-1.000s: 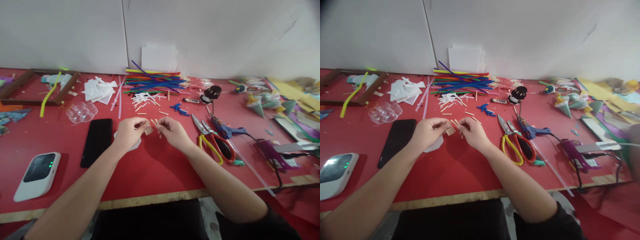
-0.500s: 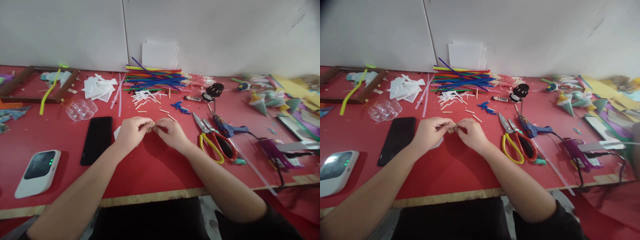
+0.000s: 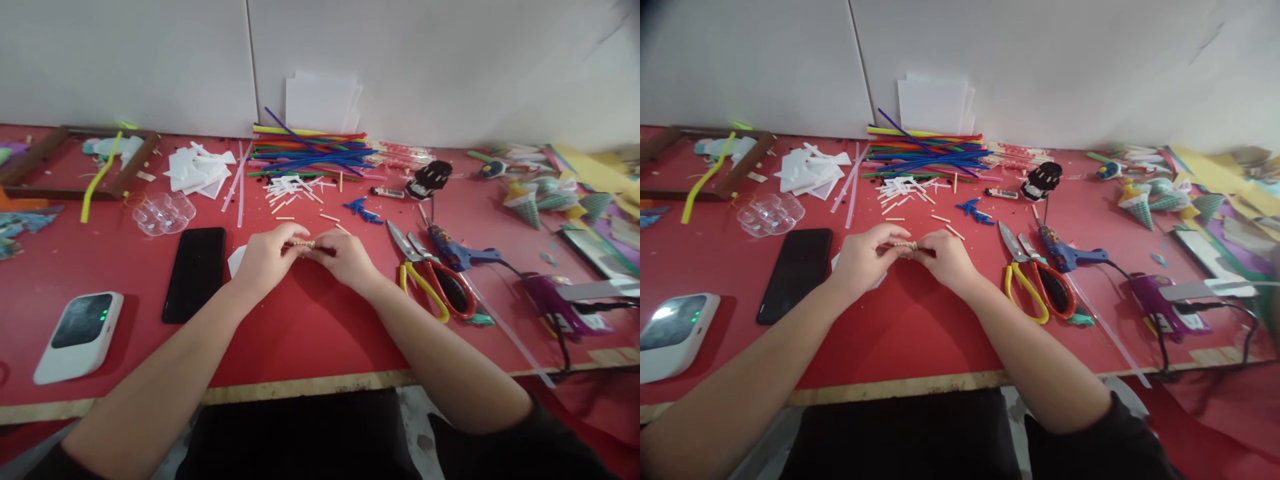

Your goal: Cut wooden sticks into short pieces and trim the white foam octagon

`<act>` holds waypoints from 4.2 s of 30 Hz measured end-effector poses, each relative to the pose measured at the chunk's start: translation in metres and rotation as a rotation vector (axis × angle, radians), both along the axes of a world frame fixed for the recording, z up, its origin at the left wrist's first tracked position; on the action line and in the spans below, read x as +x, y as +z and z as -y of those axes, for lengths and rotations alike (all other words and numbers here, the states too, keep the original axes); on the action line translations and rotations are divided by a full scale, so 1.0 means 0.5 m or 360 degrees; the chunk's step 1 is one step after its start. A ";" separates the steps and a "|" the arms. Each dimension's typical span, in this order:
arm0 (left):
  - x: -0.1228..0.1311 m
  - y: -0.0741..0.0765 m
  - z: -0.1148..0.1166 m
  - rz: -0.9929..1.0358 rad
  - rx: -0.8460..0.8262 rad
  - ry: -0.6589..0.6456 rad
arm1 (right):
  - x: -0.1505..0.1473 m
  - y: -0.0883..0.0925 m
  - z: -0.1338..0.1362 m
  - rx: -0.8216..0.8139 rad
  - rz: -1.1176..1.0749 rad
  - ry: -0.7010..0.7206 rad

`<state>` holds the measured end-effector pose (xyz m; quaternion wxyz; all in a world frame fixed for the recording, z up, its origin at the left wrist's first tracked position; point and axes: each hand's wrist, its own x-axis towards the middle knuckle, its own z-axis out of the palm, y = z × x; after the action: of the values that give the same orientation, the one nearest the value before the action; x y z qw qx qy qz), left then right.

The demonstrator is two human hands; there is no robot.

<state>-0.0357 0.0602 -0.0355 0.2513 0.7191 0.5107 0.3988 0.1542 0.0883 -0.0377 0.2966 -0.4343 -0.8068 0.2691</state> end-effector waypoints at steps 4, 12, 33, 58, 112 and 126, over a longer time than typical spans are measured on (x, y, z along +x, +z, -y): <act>0.000 0.002 -0.001 -0.0049 0.0004 0.0000 | 0.000 0.000 -0.002 -0.0053 -0.0019 -0.0013; 0.005 -0.004 0.000 -0.0022 0.0032 0.0066 | 0.004 -0.004 -0.004 -0.0082 -0.0070 -0.0055; 0.006 -0.007 -0.002 0.0108 0.0073 0.0016 | 0.015 0.005 -0.009 -0.0132 -0.0068 0.0083; 0.007 -0.003 -0.001 0.0094 -0.0016 0.0129 | 0.003 -0.002 -0.004 -0.0090 -0.0158 0.0028; 0.012 -0.004 0.004 0.0190 -0.0084 0.0200 | -0.010 -0.001 0.007 -0.0133 -0.0077 -0.0160; 0.008 0.005 0.015 -0.0051 0.0111 -0.0013 | 0.000 -0.008 0.010 -0.0070 -0.0096 -0.0090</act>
<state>-0.0315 0.0528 -0.0328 0.2195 0.7358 0.4973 0.4038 0.1541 0.0834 -0.0416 0.3188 -0.4550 -0.7788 0.2912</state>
